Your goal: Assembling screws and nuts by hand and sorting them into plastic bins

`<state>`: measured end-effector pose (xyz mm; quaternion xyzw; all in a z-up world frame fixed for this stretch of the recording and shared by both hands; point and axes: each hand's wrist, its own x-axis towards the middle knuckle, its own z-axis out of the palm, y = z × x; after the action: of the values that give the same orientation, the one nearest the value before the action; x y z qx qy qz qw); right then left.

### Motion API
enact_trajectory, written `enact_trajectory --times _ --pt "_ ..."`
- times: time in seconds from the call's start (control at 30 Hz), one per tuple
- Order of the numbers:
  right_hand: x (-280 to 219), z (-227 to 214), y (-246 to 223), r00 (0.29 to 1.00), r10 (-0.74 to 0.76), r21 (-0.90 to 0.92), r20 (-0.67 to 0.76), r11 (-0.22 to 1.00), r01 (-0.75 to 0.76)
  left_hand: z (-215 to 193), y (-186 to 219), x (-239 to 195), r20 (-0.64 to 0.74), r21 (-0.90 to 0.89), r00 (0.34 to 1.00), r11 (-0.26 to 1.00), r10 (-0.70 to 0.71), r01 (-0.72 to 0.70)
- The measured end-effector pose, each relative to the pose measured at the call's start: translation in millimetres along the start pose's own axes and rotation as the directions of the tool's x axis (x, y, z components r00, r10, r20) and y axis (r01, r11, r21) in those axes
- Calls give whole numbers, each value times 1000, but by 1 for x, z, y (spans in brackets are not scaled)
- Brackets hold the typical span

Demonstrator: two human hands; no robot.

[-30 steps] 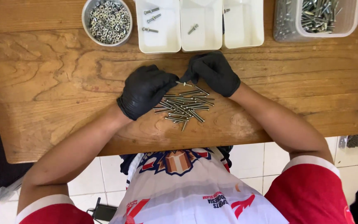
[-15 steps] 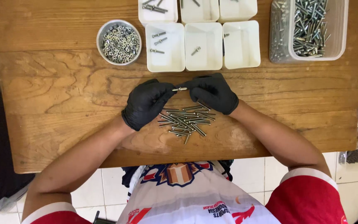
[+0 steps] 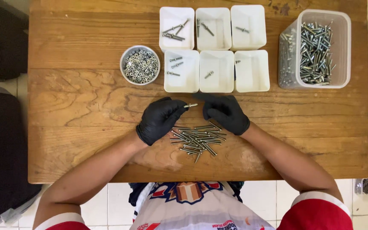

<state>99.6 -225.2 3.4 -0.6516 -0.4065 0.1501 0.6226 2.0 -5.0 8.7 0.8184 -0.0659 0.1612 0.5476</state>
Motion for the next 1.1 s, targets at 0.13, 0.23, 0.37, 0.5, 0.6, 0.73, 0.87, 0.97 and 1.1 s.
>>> enact_trajectory --times 0.13,0.23,0.37,0.5,0.6,0.73,0.87,0.97,1.1 --pt "-2 -7 7 997 -13 -33 77 999 16 1 -2 0 0 -13 999 999 -37 37" --pt "4 -7 4 994 -40 20 106 999 38 -1 -2 -1 19 -4 1000 1000 -17 18" --pt "8 -11 2 989 -12 166 147 986 -13 -2 -8 2 47 -26 999 999 -20 21" --pt "6 -6 4 989 -14 26 144 1000 10 5 -15 -4 -7 42 1000 999 13 -12" --pt "1 -4 4 997 19 -18 78 1000 -18 2 -11 -4 4 10 1000 1000 6 -6" --pt "2 -4 5 992 55 -2 117 998 -55 3 -15 -6 19 15 1000 1000 -5 5" --pt "1 -8 6 990 21 9 137 1000 -23 6 -20 -8 -18 24 1000 1000 16 -16" --pt "5 -8 0 986 46 94 158 994 -62 8 -22 -11 -30 1 999 1000 20 -20" --pt "0 -7 18 986 68 43 155 996 -76 6 -21 -6 7 49 1000 999 21 -21"
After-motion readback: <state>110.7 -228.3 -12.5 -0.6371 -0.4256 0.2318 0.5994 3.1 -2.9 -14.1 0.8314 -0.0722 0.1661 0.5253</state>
